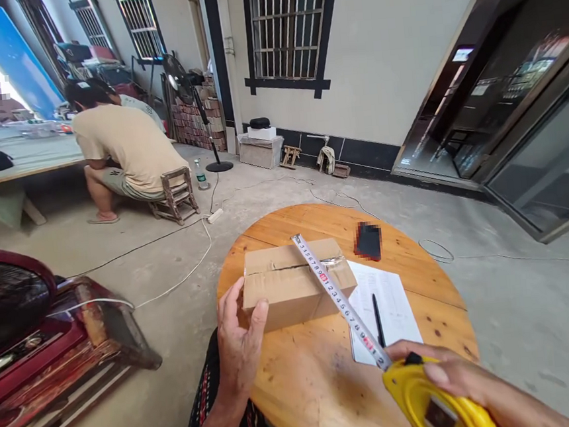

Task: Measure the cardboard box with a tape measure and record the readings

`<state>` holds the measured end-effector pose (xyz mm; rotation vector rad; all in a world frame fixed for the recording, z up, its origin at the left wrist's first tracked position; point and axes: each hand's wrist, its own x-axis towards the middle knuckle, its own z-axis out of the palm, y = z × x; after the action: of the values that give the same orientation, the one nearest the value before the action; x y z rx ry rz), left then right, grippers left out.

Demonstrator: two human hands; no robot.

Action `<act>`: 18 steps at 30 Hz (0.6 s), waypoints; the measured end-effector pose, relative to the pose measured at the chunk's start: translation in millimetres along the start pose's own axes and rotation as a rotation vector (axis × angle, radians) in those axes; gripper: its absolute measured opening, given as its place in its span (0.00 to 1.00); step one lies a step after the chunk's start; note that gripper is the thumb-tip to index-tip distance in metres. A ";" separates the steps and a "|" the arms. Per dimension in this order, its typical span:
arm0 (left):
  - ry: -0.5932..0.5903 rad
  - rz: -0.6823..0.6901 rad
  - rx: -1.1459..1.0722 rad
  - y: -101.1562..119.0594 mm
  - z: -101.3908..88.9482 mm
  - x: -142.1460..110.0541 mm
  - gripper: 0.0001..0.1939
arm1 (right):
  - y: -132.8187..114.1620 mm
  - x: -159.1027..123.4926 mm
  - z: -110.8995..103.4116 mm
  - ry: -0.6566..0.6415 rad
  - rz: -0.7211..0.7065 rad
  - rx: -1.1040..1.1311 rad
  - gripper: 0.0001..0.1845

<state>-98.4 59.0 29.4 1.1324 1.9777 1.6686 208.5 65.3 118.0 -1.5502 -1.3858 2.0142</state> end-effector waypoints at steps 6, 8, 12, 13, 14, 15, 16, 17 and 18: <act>-0.036 -0.039 -0.068 -1.8 0.7 0.6 0.29 | 5.2 22.2 38.8 -0.113 -0.084 0.087 0.36; -0.047 -0.035 -0.086 -3.8 0.8 0.3 0.29 | 12.4 34.4 42.5 -0.145 -0.112 0.095 0.35; -0.043 -0.036 -0.103 -7.1 1.7 -0.2 0.30 | 22.3 54.5 40.9 -0.172 -0.102 0.022 0.37; -0.043 -0.040 -0.107 -7.4 2.4 -0.3 0.30 | 23.6 57.8 39.6 -0.175 -0.091 0.006 0.36; -0.045 -0.045 -0.117 -7.6 3.1 -0.5 0.30 | 24.9 60.3 38.1 -0.179 -0.080 -0.009 0.36; -0.049 -0.052 -0.131 -7.5 4.1 -0.7 0.29 | 26.3 61.9 36.4 -0.182 -0.074 -0.023 0.36; -0.054 -0.059 -0.148 -7.2 5.1 -1.0 0.29 | 27.9 62.6 34.6 -0.188 -0.066 -0.036 0.35; -0.058 -0.067 -0.167 -6.8 6.1 -1.3 0.29 | 29.6 62.7 32.7 -0.188 -0.060 -0.045 0.35; -0.061 -0.074 -0.182 -6.3 7.1 -1.7 0.28 | 31.2 62.0 30.8 -0.182 -0.058 -0.048 0.35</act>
<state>-94.7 62.6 21.3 1.0193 1.7678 1.7152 167.6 74.7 54.6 -1.3565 -1.5375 2.1459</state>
